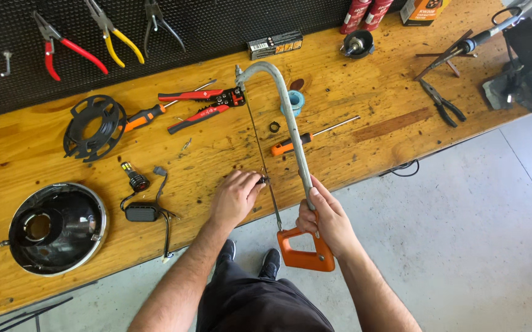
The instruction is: The person uses a hacksaw to cut a small black metal ring held in the left hand. The sawing continues steadily until the ring is severed, after which the person sets the saw down and briefly handles the cut pieces on the workbench.
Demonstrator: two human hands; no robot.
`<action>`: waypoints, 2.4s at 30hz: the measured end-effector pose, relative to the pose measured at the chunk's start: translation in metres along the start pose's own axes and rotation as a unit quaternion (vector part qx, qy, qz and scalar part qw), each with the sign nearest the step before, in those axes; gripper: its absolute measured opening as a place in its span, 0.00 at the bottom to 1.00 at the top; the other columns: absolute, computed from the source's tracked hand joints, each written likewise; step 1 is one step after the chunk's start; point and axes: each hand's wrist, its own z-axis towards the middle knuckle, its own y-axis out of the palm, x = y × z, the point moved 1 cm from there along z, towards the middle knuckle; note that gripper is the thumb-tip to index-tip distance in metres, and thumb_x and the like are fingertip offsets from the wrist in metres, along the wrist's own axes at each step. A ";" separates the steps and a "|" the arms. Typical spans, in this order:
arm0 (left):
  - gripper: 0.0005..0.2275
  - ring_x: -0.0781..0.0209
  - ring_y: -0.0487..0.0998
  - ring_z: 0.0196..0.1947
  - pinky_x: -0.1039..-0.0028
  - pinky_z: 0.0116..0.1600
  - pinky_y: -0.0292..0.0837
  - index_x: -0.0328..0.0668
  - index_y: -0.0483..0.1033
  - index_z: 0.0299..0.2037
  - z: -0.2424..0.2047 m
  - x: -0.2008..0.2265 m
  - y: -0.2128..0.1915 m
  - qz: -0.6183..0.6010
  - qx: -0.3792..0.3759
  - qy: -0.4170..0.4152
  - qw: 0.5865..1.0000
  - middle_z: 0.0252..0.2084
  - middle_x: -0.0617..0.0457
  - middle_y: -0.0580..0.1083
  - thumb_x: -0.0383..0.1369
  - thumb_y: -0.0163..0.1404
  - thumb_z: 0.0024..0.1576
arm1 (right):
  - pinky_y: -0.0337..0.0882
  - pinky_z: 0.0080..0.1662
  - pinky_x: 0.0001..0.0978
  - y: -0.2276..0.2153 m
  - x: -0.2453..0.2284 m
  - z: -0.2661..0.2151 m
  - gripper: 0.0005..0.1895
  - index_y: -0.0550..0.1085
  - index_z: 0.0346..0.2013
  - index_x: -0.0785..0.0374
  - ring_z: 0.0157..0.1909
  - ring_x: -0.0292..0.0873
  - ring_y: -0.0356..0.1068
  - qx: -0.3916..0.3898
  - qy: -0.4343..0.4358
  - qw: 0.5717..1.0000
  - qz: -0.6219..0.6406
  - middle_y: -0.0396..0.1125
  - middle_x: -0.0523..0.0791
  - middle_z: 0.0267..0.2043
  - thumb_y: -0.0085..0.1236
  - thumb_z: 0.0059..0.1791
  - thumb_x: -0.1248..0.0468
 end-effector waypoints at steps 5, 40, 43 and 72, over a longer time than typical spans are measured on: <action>0.07 0.53 0.81 0.45 0.68 0.50 0.77 0.45 0.80 0.44 -0.010 0.006 0.001 -0.009 0.032 0.018 0.999 0.39 0.51 0.80 0.35 0.59 0.59 | 0.63 0.27 0.37 0.002 -0.010 -0.003 0.26 0.55 0.75 0.59 0.18 0.37 0.48 0.024 0.026 0.999 -0.010 0.46 0.41 0.21 0.34 0.60 0.62; 0.07 0.54 0.81 0.46 0.69 0.52 0.76 0.44 0.79 0.48 -0.019 0.020 0.005 0.042 0.054 -0.013 0.998 0.41 0.50 0.79 0.33 0.55 0.62 | 0.59 0.26 0.34 0.002 0.007 0.003 0.26 0.53 0.75 0.58 0.18 0.38 0.48 0.024 0.019 0.999 -0.030 0.47 0.43 0.21 0.34 0.60 0.63; 0.07 0.55 0.81 0.46 0.69 0.52 0.76 0.44 0.79 0.48 -0.019 0.017 0.006 0.032 0.057 -0.008 0.998 0.41 0.50 0.79 0.32 0.55 0.62 | 0.59 0.25 0.34 -0.012 0.011 0.004 0.27 0.52 0.76 0.58 0.17 0.38 0.48 0.020 0.029 0.999 -0.008 0.47 0.42 0.20 0.34 0.60 0.62; 0.07 0.52 0.82 0.46 0.69 0.53 0.77 0.41 0.80 0.46 -0.041 0.028 0.014 0.040 0.112 -0.020 0.993 0.41 0.49 0.80 0.32 0.56 0.61 | 0.61 0.26 0.37 -0.004 0.001 0.016 0.26 0.53 0.75 0.60 0.18 0.37 0.48 -0.002 0.013 1.000 0.002 0.47 0.41 0.21 0.34 0.61 0.62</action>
